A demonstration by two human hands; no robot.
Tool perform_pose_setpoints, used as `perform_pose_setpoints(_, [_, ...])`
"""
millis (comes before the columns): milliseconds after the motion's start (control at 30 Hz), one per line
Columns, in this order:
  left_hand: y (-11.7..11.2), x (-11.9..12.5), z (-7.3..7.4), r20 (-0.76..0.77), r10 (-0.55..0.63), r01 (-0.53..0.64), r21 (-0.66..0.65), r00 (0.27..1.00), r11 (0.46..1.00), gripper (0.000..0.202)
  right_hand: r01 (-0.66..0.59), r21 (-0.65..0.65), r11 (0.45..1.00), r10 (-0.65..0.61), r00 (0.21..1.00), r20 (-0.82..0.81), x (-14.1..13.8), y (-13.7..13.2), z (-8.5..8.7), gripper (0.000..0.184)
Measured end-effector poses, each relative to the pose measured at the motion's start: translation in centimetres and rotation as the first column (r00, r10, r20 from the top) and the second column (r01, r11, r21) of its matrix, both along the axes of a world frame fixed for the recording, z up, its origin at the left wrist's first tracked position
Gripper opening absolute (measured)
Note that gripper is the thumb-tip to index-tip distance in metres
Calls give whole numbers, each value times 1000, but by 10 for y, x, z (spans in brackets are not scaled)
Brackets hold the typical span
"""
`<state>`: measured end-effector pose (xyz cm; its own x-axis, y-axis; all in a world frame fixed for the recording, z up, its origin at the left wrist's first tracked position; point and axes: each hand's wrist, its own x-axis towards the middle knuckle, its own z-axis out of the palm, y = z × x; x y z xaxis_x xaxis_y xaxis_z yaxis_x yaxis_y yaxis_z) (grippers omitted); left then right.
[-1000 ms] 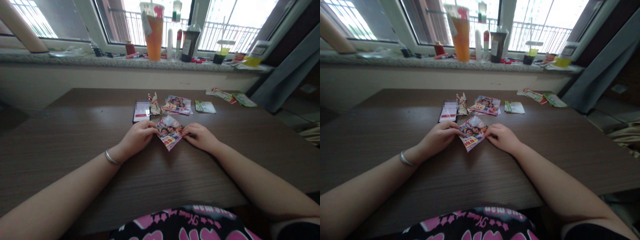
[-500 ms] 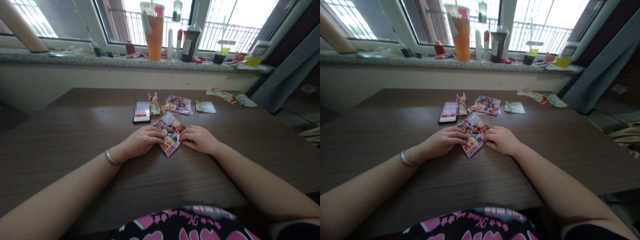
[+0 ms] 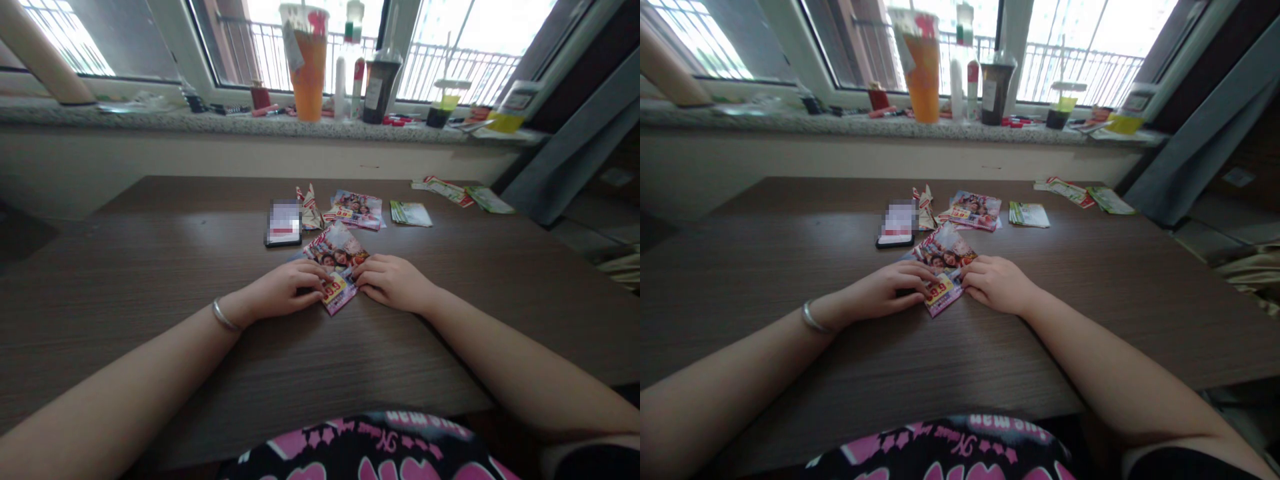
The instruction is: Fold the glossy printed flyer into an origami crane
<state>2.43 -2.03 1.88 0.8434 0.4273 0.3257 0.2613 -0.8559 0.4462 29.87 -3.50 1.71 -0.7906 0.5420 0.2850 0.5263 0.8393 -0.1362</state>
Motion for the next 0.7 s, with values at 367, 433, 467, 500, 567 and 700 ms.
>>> perform_pose_setpoints(367, [0,2,-3,-93,48,-35,138,994,990,27,0,-9,1000,1,999,52,-4,-1,2,25])
perform_pose_setpoints(433, [-3,3,-1,-137,47,-22,181,989,983,31,-3,-6,1000,4,998,59,-4,0,2,26])
perform_pose_setpoints(467, [-4,4,0,-149,46,-17,191,988,981,31,4,-7,1000,-3,998,62,-4,-1,2,26])
perform_pose_setpoints(500, [-4,4,0,-153,48,-18,195,987,981,30,14,-9,1000,-13,998,64,-4,-1,2,27])
perform_pose_setpoints(567, [-4,4,0,-150,58,-29,191,987,981,27,42,-16,999,-41,997,64,-4,-1,2,26])
perform_pose_setpoints(700, [-2,3,-5,-126,82,-58,180,989,982,22,103,-44,994,-103,995,10,-6,-2,2,21])
